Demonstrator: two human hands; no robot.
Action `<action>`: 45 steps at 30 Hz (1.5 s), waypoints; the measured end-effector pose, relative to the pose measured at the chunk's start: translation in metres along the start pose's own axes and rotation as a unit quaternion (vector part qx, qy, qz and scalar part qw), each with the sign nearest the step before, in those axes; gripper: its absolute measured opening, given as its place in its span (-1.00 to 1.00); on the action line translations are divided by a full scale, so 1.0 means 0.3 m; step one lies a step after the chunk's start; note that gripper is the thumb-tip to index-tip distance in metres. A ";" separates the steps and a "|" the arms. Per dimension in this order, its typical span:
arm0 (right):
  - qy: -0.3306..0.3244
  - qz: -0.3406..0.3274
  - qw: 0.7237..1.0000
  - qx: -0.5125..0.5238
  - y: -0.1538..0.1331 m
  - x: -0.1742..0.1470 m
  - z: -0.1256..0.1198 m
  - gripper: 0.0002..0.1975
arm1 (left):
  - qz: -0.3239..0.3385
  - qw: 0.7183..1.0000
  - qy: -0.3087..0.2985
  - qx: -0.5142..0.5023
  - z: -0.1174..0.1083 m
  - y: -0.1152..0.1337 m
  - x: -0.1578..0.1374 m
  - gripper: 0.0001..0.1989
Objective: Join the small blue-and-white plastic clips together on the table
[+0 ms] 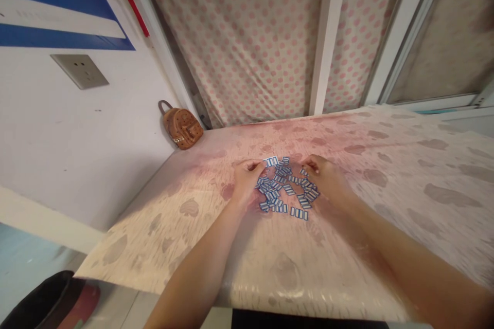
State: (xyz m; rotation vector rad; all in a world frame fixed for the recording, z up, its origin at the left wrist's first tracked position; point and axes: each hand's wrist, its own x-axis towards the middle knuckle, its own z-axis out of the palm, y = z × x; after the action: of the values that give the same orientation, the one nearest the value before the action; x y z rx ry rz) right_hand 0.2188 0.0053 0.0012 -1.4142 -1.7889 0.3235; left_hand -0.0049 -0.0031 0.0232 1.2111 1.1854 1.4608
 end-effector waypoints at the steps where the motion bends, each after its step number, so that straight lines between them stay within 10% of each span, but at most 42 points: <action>1: -0.016 -0.008 0.999 -0.036 0.014 -0.001 0.009 -0.90 | 0.003 1.000 0.009 -0.001 -0.007 -0.003 0.007 -0.87; 16: -0.094 -0.056 0.979 -0.170 0.010 -0.010 0.043 -0.83 | 0.038 0.996 0.082 0.011 -0.079 0.029 0.059 -0.80; 25: -0.219 -0.288 0.932 0.024 -0.119 -0.070 0.130 -0.55 | 0.044 0.997 0.070 0.003 -0.079 0.023 0.061 -0.81; 33: -0.310 -0.236 0.917 0.081 -0.151 -0.067 0.057 -0.60 | 0.045 0.998 0.043 -0.029 -0.060 0.023 0.057 -0.85; 45: -0.220 -0.211 0.951 0.060 -0.076 -0.044 0.058 -0.65 | 0.048 0.998 0.036 -0.013 -0.056 0.011 0.053 -0.88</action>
State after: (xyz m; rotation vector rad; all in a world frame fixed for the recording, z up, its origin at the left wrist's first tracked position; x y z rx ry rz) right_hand 0.1909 -0.0095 -0.0010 -0.8816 -2.3306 0.5385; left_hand -0.0238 0.0096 0.0276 1.2211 1.1656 1.5978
